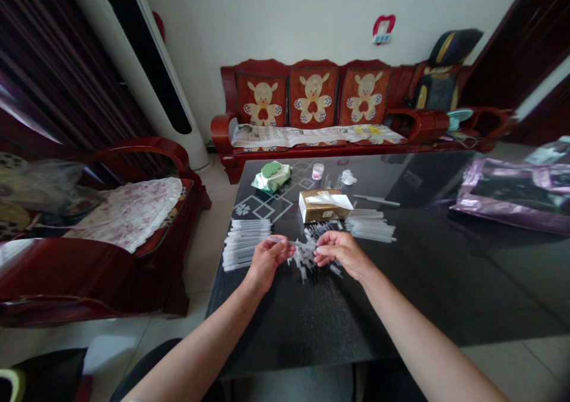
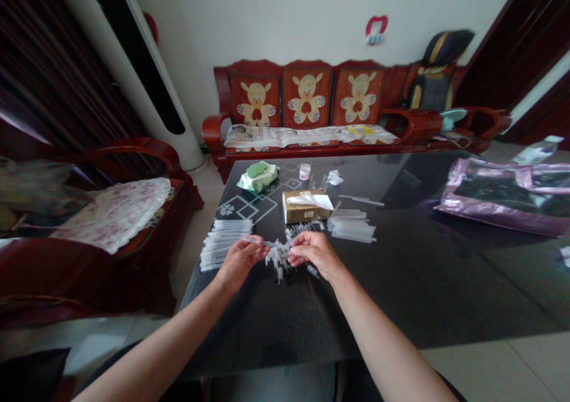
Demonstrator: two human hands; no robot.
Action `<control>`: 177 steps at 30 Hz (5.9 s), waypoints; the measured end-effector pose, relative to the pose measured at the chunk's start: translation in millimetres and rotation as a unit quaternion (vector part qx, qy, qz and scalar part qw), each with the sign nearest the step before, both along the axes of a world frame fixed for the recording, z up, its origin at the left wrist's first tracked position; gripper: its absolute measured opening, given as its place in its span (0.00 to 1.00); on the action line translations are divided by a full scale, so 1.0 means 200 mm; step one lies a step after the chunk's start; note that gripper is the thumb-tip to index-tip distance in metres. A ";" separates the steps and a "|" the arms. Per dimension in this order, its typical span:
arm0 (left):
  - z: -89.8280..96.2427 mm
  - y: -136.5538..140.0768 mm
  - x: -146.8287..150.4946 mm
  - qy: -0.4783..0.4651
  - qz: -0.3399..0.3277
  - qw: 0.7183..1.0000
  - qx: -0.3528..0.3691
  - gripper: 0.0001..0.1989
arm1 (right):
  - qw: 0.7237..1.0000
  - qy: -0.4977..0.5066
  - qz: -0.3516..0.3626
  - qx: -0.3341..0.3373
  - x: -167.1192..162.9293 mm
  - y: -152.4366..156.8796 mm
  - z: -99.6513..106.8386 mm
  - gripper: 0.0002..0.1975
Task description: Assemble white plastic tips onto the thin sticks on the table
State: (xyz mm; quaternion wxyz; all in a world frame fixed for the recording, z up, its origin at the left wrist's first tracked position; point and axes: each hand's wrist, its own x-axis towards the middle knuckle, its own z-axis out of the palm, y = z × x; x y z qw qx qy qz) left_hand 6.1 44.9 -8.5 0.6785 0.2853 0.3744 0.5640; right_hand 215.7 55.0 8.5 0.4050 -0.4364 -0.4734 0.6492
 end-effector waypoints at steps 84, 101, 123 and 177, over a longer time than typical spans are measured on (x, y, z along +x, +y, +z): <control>0.01 -0.01 0.00 0.011 0.005 1.000 0.010 0.13 | 0.994 -0.085 0.066 -0.015 0.00 -0.02 0.02 0.17; 0.00 -0.01 0.00 0.013 0.001 1.000 0.017 0.13 | 0.993 -0.086 0.079 -0.012 0.00 -0.02 0.01 0.17; 0.13 0.21 -0.46 0.716 0.054 0.647 0.256 0.13 | 0.993 -0.114 0.023 -0.018 0.05 0.00 0.02 0.13; 0.04 -0.01 -0.02 0.471 -0.039 0.840 0.267 0.11 | 0.806 -0.577 0.008 0.132 0.18 0.04 -0.02 0.04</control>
